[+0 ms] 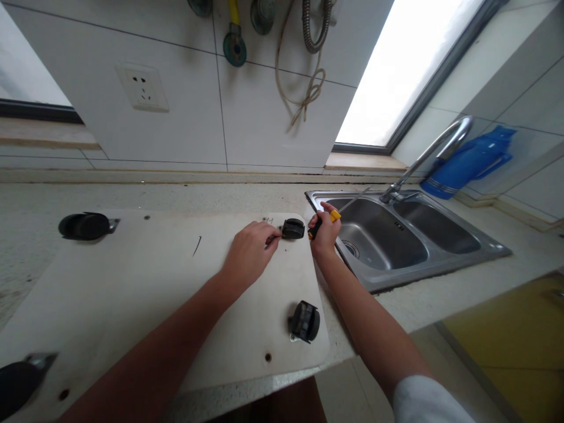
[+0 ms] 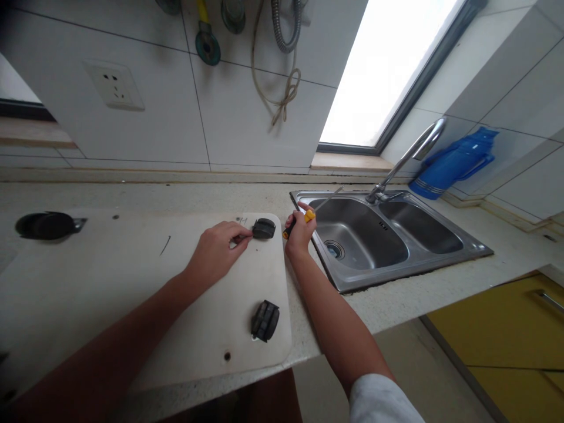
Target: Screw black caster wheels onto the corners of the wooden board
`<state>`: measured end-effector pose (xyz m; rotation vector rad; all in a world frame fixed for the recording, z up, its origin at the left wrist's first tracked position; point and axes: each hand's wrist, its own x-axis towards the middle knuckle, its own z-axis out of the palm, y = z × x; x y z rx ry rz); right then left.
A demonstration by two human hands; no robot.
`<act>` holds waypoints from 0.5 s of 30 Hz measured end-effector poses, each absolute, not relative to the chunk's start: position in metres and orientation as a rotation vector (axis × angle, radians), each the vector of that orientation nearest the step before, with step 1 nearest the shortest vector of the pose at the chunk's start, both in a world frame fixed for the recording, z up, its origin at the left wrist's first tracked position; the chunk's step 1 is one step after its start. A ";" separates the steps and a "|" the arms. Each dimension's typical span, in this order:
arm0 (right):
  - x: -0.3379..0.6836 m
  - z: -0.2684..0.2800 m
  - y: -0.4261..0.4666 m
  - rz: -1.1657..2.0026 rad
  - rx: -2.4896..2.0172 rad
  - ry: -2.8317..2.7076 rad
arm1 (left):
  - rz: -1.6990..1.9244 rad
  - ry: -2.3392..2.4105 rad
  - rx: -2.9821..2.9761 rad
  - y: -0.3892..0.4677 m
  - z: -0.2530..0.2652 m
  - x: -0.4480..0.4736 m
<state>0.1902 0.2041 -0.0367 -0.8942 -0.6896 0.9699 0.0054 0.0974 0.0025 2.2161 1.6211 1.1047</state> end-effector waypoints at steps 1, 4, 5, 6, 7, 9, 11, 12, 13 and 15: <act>0.190 -0.037 0.204 0.971 -0.896 -0.689 | 1.088 1.621 2.296 0.097 0.001 0.006; 0.190 -0.037 0.204 0.972 -0.895 -0.688 | 1.015 1.616 2.514 0.095 -0.002 0.006; 0.190 -0.037 0.204 0.972 -0.895 -0.687 | 0.989 1.620 2.567 0.094 -0.003 0.006; 0.190 -0.037 0.204 0.973 -0.895 -0.687 | 0.968 1.628 2.609 0.094 -0.004 0.006; 0.190 -0.037 0.205 0.974 -0.896 -0.686 | 0.950 1.635 2.640 0.094 -0.004 0.005; 0.190 -0.037 0.205 0.975 -0.896 -0.686 | 0.937 1.634 2.677 0.094 -0.004 0.004; 0.190 -0.036 0.205 0.974 -0.897 -0.687 | 0.949 1.620 2.696 0.094 -0.005 0.003; 0.190 -0.036 0.204 0.974 -0.897 -0.687 | 0.954 1.614 2.704 0.093 -0.005 0.003; 0.190 -0.036 0.204 0.974 -0.896 -0.689 | 0.955 1.612 2.711 0.093 -0.005 0.002; 0.190 -0.035 0.204 0.975 -0.895 -0.691 | 0.949 1.619 2.718 0.092 -0.005 0.002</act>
